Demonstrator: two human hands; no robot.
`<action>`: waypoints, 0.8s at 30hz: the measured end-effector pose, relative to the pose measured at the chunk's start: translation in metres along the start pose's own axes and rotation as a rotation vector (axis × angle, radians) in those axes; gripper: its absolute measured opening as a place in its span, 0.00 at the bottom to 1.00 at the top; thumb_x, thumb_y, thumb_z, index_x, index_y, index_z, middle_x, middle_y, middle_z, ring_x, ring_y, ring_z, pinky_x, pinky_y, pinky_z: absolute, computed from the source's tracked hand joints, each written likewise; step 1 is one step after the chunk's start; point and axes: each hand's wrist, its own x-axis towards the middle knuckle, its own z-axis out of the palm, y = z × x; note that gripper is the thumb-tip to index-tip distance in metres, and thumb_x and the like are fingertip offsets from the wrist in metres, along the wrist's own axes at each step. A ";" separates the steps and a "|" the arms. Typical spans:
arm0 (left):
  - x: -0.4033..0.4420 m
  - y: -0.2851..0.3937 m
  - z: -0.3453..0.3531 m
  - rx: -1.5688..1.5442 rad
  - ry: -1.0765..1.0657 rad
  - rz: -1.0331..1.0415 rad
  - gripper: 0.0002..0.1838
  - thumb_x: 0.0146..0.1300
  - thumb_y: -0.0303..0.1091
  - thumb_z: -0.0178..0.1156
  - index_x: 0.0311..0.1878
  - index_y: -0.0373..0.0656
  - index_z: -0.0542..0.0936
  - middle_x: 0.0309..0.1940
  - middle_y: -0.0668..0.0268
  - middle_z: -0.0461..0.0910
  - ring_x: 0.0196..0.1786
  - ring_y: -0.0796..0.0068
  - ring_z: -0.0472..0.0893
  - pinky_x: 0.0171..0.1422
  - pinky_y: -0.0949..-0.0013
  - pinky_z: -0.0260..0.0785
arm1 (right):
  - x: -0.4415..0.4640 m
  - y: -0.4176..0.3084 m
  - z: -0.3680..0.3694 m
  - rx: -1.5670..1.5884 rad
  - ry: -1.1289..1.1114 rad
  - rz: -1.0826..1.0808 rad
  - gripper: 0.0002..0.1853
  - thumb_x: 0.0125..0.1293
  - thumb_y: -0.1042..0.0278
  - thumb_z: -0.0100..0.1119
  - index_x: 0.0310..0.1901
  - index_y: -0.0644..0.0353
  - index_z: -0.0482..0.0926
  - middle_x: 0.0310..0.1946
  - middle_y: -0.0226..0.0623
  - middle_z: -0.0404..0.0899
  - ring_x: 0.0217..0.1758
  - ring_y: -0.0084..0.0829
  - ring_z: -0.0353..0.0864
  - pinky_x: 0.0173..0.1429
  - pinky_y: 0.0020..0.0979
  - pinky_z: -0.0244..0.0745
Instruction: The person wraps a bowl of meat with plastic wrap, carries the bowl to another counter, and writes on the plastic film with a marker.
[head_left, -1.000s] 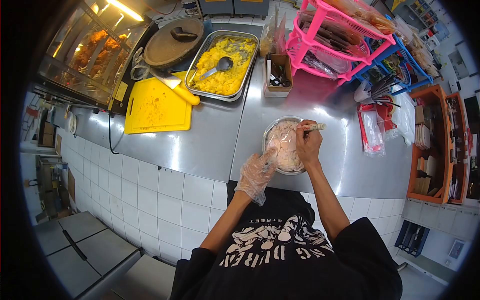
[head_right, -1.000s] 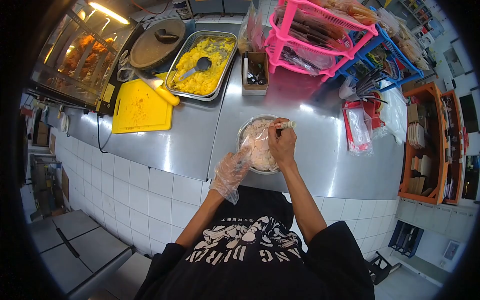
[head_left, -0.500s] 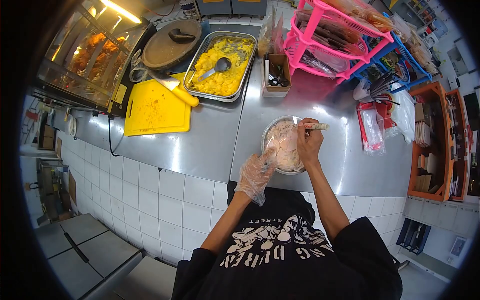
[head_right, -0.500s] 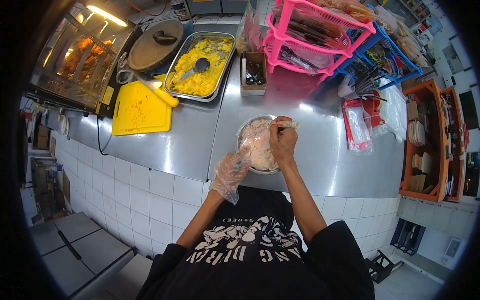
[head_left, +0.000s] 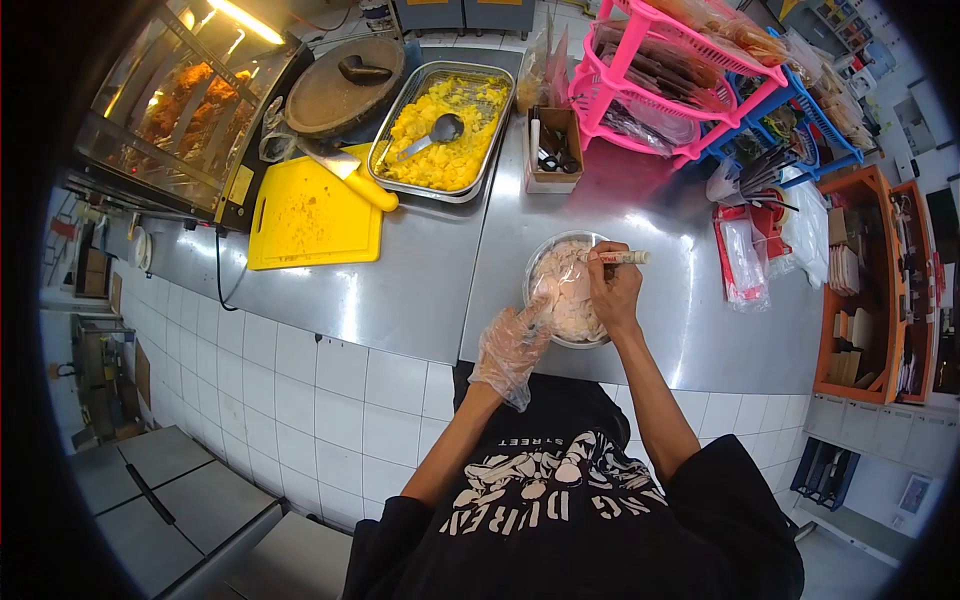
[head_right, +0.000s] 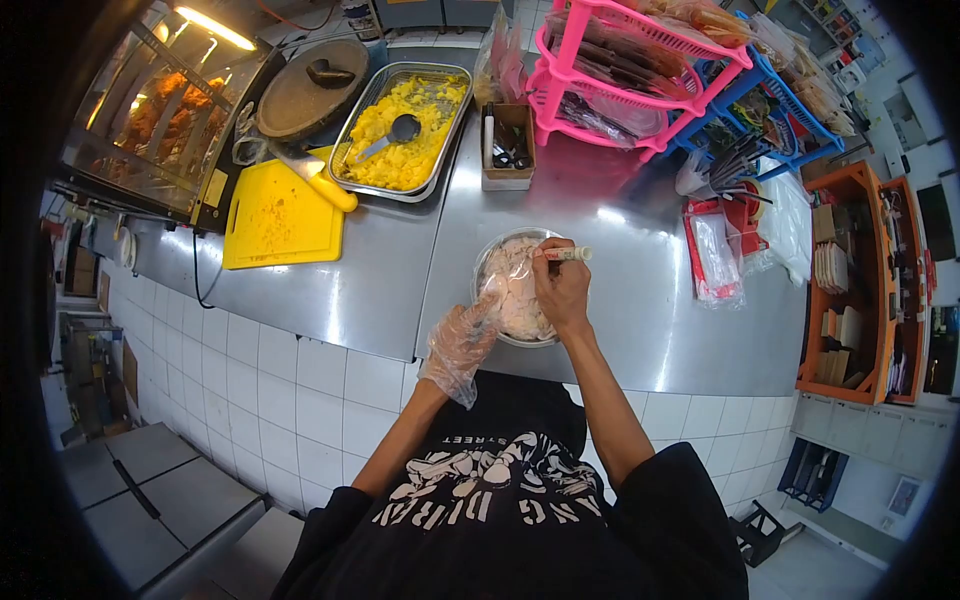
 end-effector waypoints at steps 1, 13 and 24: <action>0.000 0.002 -0.001 0.014 -0.009 -0.014 0.26 0.61 0.38 0.63 0.63 0.55 0.75 0.31 0.50 0.74 0.34 0.48 0.76 0.38 0.52 0.69 | 0.000 0.000 0.000 -0.028 -0.002 0.005 0.06 0.67 0.72 0.59 0.35 0.65 0.76 0.22 0.31 0.75 0.22 0.19 0.71 0.28 0.23 0.67; -0.001 -0.001 0.002 -0.024 -0.016 -0.035 0.26 0.61 0.43 0.62 0.64 0.57 0.74 0.32 0.49 0.73 0.36 0.47 0.76 0.41 0.51 0.69 | 0.007 0.003 0.010 0.108 0.107 -0.176 0.07 0.69 0.69 0.58 0.40 0.63 0.75 0.28 0.30 0.76 0.27 0.18 0.71 0.30 0.22 0.68; 0.002 -0.001 0.000 -0.027 -0.013 -0.044 0.25 0.61 0.42 0.62 0.63 0.57 0.75 0.28 0.51 0.71 0.32 0.50 0.76 0.38 0.52 0.70 | 0.000 0.003 0.020 0.193 -0.001 -0.044 0.05 0.67 0.73 0.59 0.41 0.63 0.75 0.28 0.29 0.76 0.26 0.14 0.70 0.29 0.19 0.66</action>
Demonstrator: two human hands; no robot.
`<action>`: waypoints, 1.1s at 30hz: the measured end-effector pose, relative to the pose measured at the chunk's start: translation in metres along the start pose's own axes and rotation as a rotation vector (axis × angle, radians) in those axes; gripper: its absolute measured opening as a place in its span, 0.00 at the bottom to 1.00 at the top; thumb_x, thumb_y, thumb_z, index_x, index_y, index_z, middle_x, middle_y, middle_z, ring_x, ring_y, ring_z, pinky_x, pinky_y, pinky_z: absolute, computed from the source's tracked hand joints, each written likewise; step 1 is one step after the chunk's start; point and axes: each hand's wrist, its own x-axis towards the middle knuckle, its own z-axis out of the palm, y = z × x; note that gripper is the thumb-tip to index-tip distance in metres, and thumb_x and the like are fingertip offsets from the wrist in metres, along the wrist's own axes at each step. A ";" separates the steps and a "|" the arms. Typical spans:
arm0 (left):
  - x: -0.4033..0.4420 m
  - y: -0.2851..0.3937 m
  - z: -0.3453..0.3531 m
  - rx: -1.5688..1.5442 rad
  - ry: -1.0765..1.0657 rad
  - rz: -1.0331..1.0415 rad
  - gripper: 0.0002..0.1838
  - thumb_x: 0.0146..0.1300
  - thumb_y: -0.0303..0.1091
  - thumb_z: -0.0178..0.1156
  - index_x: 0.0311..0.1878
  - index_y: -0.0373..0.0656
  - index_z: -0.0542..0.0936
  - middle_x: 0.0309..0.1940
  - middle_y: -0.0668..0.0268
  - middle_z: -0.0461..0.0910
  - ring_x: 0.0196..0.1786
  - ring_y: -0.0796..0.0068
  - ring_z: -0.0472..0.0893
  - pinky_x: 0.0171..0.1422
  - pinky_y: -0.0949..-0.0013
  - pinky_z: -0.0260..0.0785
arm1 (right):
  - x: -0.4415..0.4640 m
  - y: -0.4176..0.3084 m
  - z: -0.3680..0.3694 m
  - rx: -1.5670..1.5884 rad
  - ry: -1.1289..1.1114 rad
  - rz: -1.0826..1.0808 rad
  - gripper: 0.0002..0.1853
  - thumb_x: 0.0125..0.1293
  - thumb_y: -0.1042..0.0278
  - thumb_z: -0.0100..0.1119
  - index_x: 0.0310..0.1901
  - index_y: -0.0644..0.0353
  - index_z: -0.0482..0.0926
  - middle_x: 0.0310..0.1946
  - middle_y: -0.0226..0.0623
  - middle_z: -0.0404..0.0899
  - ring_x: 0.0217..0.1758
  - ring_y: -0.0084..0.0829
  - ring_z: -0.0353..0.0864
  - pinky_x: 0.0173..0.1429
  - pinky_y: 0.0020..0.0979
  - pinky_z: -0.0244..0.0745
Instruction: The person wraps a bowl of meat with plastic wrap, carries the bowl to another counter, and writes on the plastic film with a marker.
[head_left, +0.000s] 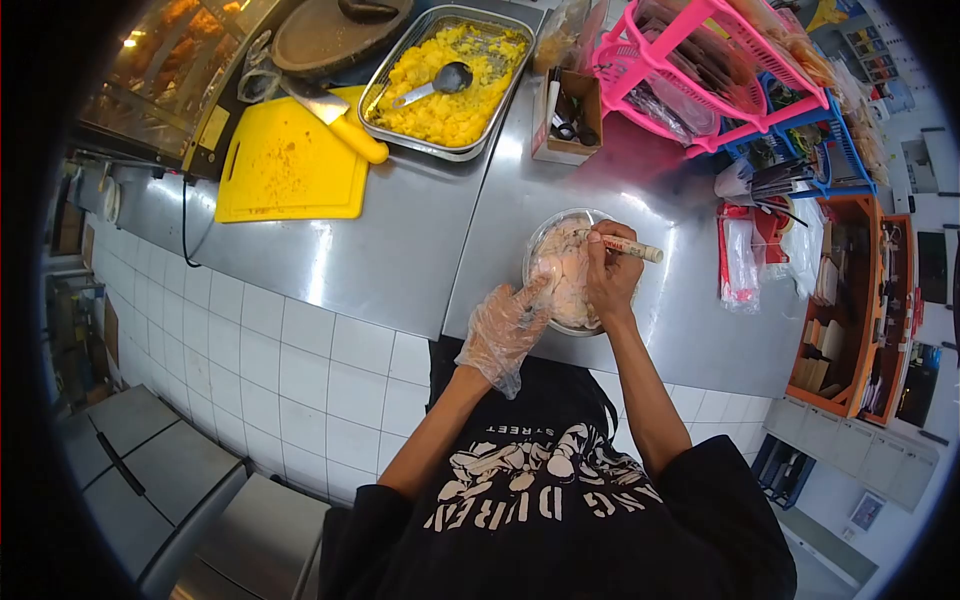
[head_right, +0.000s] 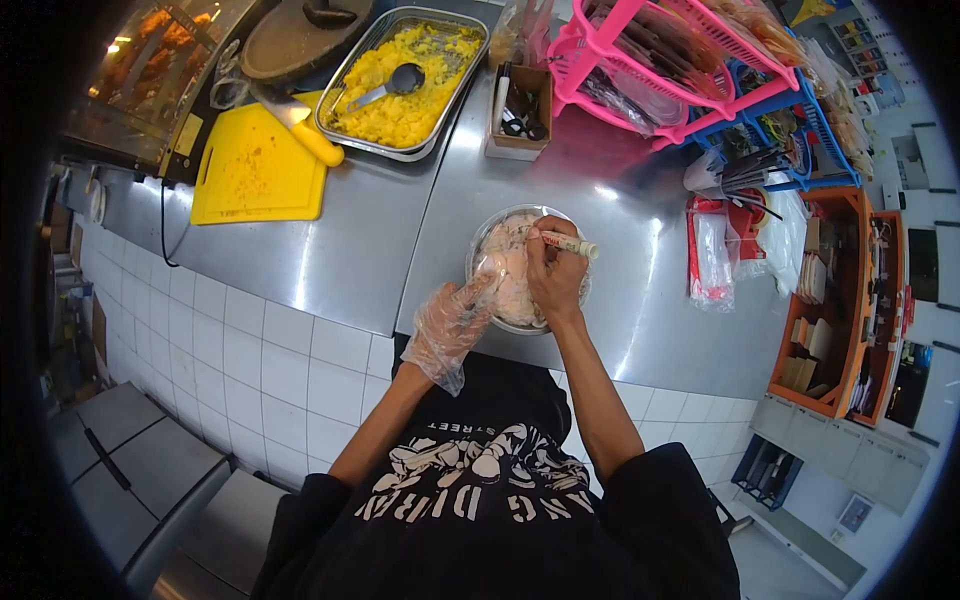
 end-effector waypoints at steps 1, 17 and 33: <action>0.000 0.000 0.000 0.003 -0.003 0.000 0.25 0.61 0.42 0.62 0.63 0.57 0.75 0.28 0.51 0.71 0.32 0.50 0.76 0.37 0.52 0.70 | 0.000 0.000 0.001 0.015 0.007 -0.003 0.05 0.67 0.73 0.59 0.41 0.63 0.75 0.28 0.28 0.76 0.26 0.14 0.70 0.29 0.18 0.66; 0.000 0.000 -0.001 -0.008 0.020 0.024 0.24 0.61 0.42 0.62 0.62 0.56 0.76 0.27 0.53 0.71 0.31 0.51 0.76 0.36 0.52 0.70 | -0.002 0.004 -0.002 -0.111 0.002 0.031 0.06 0.67 0.70 0.59 0.40 0.63 0.75 0.24 0.27 0.74 0.24 0.15 0.68 0.28 0.21 0.65; 0.000 0.001 -0.002 -0.004 -0.009 -0.002 0.24 0.61 0.42 0.62 0.62 0.56 0.76 0.28 0.52 0.72 0.31 0.52 0.76 0.36 0.52 0.70 | 0.000 -0.004 -0.001 -0.128 0.039 0.036 0.05 0.68 0.71 0.58 0.40 0.63 0.75 0.24 0.29 0.75 0.24 0.16 0.70 0.29 0.21 0.67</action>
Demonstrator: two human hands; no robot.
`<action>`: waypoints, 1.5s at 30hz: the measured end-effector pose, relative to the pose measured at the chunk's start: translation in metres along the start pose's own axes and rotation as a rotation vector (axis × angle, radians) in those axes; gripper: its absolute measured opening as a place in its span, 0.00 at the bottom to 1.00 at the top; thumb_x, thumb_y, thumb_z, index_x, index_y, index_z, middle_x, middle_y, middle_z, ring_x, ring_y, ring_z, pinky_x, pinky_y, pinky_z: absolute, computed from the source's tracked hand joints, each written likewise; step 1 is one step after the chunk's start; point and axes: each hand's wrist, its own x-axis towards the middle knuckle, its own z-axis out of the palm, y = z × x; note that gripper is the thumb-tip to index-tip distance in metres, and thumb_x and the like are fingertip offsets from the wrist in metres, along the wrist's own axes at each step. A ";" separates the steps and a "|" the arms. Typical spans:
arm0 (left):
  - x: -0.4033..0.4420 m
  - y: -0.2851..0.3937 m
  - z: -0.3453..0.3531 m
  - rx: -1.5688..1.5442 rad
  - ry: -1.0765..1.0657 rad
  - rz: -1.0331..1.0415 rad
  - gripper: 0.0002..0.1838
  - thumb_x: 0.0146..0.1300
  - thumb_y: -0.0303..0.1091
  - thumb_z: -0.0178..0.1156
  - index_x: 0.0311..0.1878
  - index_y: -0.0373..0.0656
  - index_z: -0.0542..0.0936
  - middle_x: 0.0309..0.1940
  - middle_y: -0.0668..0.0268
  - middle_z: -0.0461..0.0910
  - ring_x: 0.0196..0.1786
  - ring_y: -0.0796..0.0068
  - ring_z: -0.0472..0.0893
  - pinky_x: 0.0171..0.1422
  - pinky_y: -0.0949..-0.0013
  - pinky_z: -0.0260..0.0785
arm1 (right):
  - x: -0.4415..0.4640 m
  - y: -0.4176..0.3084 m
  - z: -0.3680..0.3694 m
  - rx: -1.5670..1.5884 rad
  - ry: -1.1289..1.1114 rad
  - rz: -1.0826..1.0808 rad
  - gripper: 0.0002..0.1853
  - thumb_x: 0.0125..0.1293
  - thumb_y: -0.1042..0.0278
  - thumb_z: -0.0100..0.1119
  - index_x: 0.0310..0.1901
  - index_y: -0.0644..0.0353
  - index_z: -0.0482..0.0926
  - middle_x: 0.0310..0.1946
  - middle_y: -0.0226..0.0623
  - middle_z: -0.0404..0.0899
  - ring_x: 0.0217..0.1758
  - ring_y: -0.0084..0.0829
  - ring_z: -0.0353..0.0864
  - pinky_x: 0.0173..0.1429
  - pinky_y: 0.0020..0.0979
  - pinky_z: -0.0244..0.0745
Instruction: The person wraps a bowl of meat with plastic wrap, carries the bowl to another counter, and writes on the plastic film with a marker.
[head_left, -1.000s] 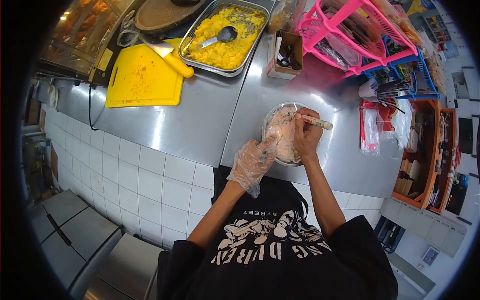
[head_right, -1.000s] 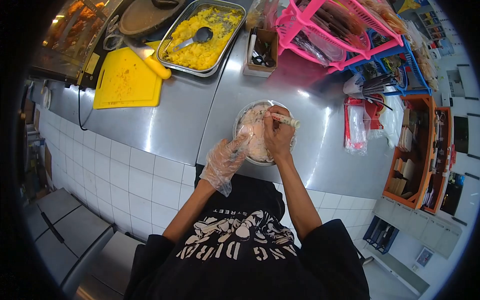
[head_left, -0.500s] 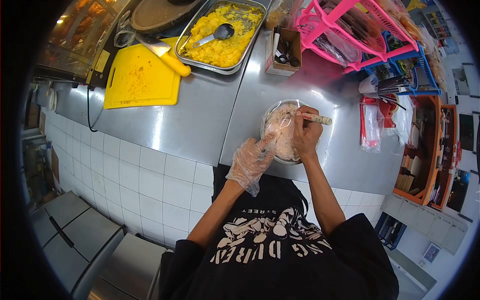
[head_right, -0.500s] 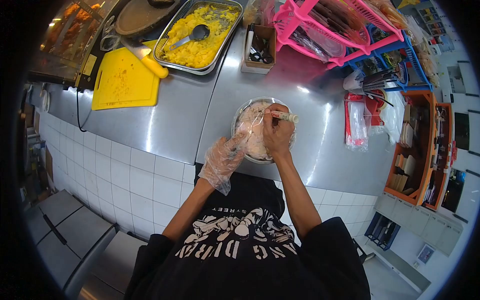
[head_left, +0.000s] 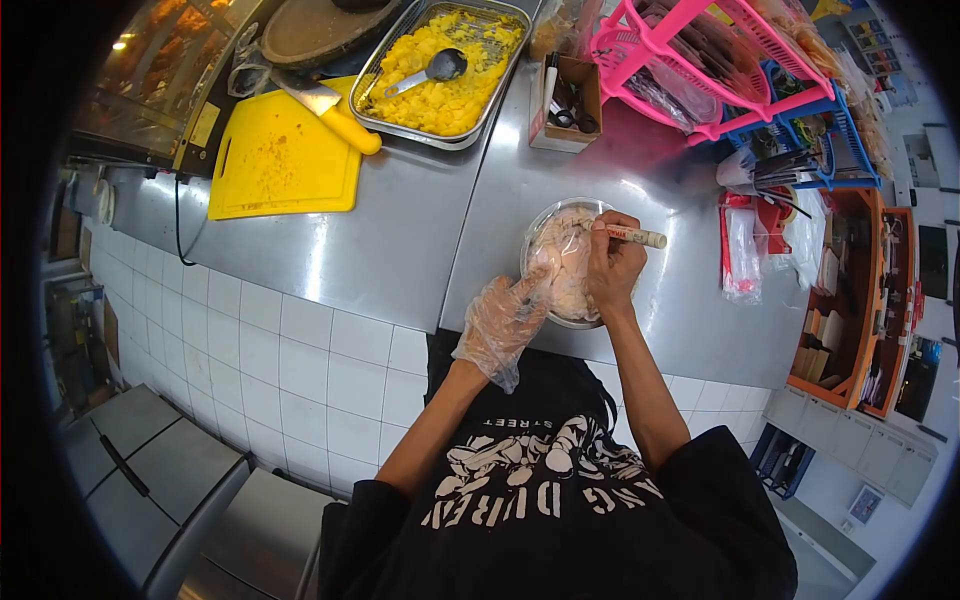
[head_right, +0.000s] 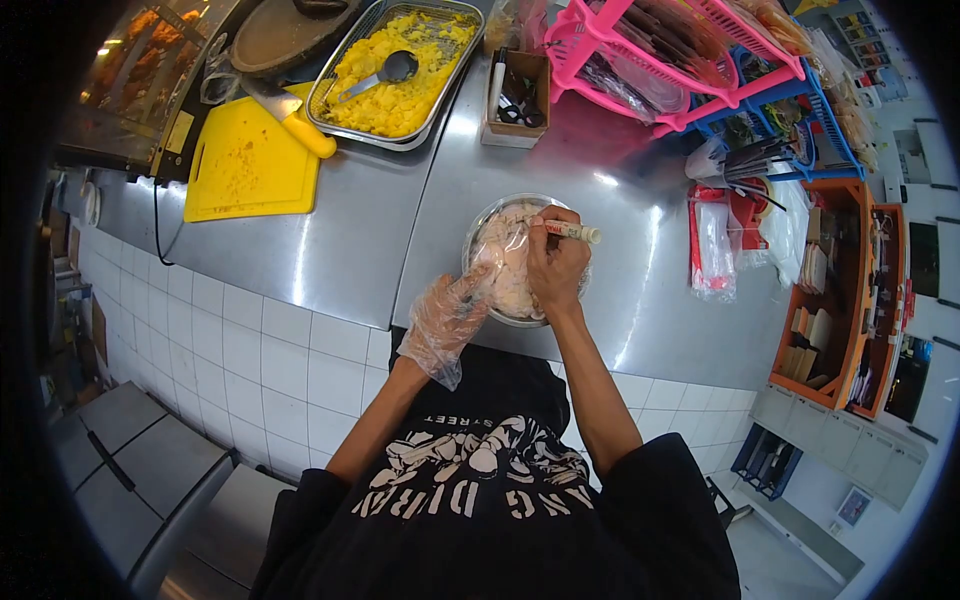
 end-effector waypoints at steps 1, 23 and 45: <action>0.000 0.000 0.000 0.004 0.000 0.000 0.24 0.61 0.42 0.62 0.62 0.56 0.76 0.28 0.52 0.72 0.31 0.52 0.76 0.36 0.52 0.70 | -0.001 0.002 -0.001 -0.020 -0.005 -0.002 0.05 0.68 0.71 0.58 0.40 0.63 0.75 0.24 0.29 0.75 0.24 0.17 0.70 0.29 0.21 0.67; -0.001 -0.002 0.002 -0.001 0.024 0.027 0.24 0.61 0.42 0.62 0.62 0.57 0.76 0.27 0.53 0.71 0.30 0.52 0.76 0.35 0.52 0.70 | -0.002 -0.002 0.001 -0.052 -0.111 -0.030 0.03 0.65 0.74 0.60 0.38 0.63 0.77 0.25 0.31 0.76 0.24 0.18 0.70 0.28 0.22 0.65; 0.000 0.001 -0.001 -0.018 0.023 0.017 0.24 0.61 0.41 0.62 0.61 0.55 0.76 0.27 0.53 0.71 0.31 0.51 0.76 0.36 0.52 0.69 | -0.001 -0.002 0.004 -0.042 -0.096 -0.067 0.04 0.66 0.73 0.59 0.39 0.63 0.76 0.24 0.29 0.74 0.23 0.16 0.67 0.26 0.21 0.63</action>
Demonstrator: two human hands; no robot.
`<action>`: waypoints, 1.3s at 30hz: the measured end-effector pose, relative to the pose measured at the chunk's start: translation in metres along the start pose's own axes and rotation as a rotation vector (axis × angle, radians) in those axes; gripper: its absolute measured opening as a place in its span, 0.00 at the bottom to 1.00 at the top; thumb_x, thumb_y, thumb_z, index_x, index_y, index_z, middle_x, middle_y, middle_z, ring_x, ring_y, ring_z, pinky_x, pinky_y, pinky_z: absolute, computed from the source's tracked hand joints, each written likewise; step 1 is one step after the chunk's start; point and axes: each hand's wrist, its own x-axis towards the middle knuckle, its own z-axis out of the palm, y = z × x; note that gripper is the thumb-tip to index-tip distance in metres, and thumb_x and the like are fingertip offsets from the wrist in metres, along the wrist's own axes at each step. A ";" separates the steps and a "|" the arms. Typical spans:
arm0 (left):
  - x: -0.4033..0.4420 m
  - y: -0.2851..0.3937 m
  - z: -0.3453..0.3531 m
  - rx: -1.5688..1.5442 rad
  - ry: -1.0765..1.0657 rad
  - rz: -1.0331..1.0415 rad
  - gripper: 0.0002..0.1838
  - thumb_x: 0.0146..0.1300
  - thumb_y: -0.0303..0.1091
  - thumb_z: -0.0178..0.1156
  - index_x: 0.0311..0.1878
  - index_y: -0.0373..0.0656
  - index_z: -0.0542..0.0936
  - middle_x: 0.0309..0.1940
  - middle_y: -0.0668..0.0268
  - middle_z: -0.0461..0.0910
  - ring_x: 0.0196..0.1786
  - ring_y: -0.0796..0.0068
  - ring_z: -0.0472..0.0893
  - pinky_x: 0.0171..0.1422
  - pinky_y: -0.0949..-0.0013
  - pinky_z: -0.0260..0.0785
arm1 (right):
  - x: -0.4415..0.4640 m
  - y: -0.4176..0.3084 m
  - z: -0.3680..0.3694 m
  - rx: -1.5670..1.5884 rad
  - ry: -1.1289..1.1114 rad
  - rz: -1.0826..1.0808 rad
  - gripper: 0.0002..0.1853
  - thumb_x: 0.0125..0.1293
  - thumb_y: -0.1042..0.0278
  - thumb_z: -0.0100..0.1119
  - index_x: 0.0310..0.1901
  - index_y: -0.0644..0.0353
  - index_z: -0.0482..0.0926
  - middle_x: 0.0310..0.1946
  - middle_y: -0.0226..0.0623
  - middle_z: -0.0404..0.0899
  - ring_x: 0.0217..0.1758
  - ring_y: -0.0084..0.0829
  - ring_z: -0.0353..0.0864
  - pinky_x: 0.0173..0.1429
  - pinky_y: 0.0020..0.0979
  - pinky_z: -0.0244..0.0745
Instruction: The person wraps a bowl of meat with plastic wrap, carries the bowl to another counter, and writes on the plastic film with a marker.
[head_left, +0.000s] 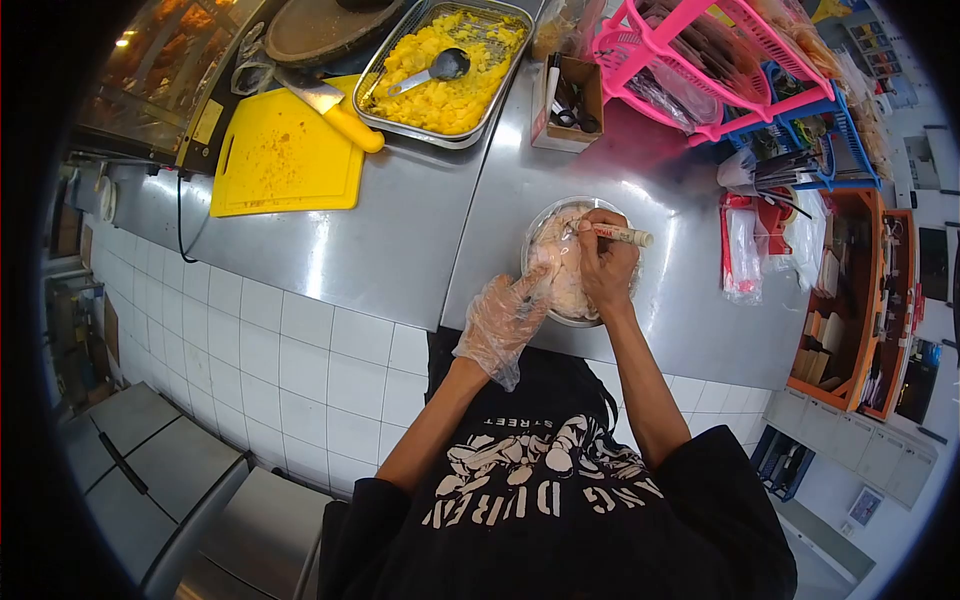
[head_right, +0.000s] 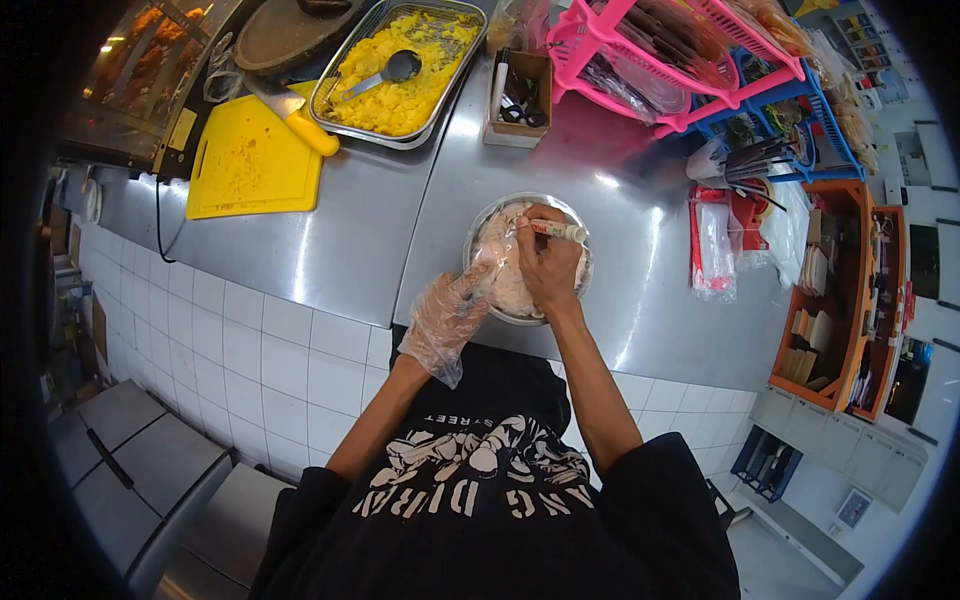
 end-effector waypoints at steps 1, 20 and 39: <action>0.000 0.000 0.000 0.004 0.004 0.004 0.24 0.61 0.41 0.62 0.61 0.55 0.76 0.27 0.53 0.71 0.31 0.51 0.76 0.36 0.52 0.69 | -0.001 0.003 0.000 0.008 -0.004 -0.008 0.04 0.67 0.73 0.59 0.39 0.63 0.76 0.25 0.29 0.75 0.23 0.16 0.67 0.27 0.21 0.63; 0.000 -0.003 0.001 0.009 -0.027 -0.018 0.25 0.60 0.41 0.62 0.62 0.56 0.76 0.28 0.53 0.72 0.32 0.50 0.76 0.37 0.51 0.69 | 0.002 -0.003 0.000 -0.007 -0.042 0.016 0.06 0.66 0.71 0.61 0.41 0.63 0.77 0.25 0.27 0.73 0.23 0.16 0.66 0.27 0.22 0.62; -0.001 -0.002 0.001 0.010 -0.018 -0.016 0.24 0.60 0.40 0.63 0.62 0.56 0.76 0.28 0.53 0.72 0.33 0.51 0.76 0.38 0.52 0.70 | -0.001 -0.003 -0.004 -0.044 -0.062 -0.002 0.04 0.64 0.74 0.60 0.38 0.64 0.77 0.24 0.31 0.77 0.23 0.19 0.71 0.26 0.23 0.65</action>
